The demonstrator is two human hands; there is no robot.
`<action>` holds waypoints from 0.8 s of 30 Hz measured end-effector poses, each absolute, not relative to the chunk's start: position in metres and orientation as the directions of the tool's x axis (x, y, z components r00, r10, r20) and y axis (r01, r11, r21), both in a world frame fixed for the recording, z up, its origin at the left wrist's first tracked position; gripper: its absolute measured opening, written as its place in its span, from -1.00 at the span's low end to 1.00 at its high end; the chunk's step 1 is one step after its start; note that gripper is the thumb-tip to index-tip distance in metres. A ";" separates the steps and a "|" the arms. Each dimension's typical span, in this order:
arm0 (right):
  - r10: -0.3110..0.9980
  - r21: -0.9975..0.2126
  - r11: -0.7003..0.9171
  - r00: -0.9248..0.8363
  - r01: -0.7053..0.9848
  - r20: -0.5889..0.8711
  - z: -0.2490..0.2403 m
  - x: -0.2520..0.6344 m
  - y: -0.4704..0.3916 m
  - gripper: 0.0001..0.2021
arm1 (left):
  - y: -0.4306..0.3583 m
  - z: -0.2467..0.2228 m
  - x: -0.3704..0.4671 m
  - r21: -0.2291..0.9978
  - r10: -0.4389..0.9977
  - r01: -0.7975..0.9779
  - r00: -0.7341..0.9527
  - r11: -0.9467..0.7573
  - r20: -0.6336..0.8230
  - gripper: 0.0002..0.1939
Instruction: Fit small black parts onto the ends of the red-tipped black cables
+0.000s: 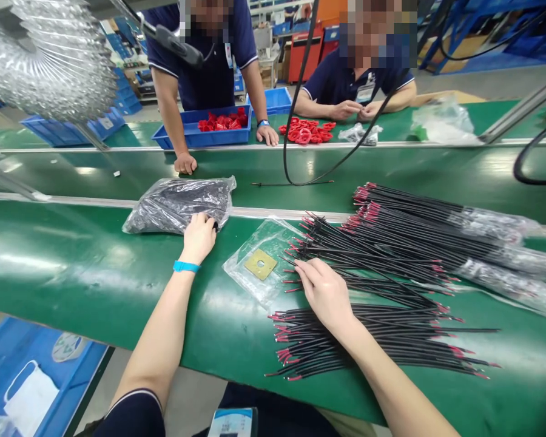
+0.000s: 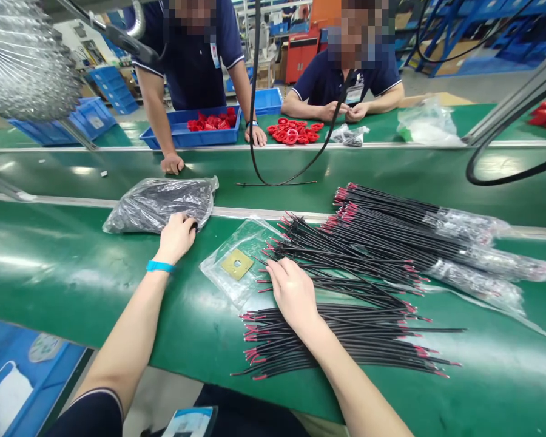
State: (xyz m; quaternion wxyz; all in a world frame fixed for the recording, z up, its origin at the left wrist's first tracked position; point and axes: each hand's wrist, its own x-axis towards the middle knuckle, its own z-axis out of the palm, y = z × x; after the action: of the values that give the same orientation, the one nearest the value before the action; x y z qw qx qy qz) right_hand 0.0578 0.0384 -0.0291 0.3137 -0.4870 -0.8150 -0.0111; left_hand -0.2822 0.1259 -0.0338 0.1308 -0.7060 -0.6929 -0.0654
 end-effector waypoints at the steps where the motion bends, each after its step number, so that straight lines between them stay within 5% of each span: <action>1: 0.781 -0.276 0.532 -0.338 0.800 0.525 -0.029 0.058 0.038 -0.73 | 0.127 -0.036 -0.281 -0.098 0.946 0.995 0.046 -0.015 0.322 -0.68; 6: 0.733 -0.233 0.592 -0.395 0.771 0.555 -0.026 0.056 0.033 -0.75 | 0.135 -0.044 -0.283 -0.094 0.941 0.989 0.134 -0.110 0.310 -0.56; 24: 0.778 -0.282 0.554 -0.366 0.783 0.510 -0.037 0.056 0.037 -0.72 | 0.125 -0.032 -0.275 -0.064 0.977 0.994 0.099 -0.088 0.190 -0.72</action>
State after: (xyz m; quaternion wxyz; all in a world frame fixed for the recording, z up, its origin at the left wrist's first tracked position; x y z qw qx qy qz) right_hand 0.0557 0.0371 -0.0368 0.3061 -0.4723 -0.8265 -0.0044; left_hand -0.2755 0.1254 -0.0325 0.0881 -0.7359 -0.6695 -0.0491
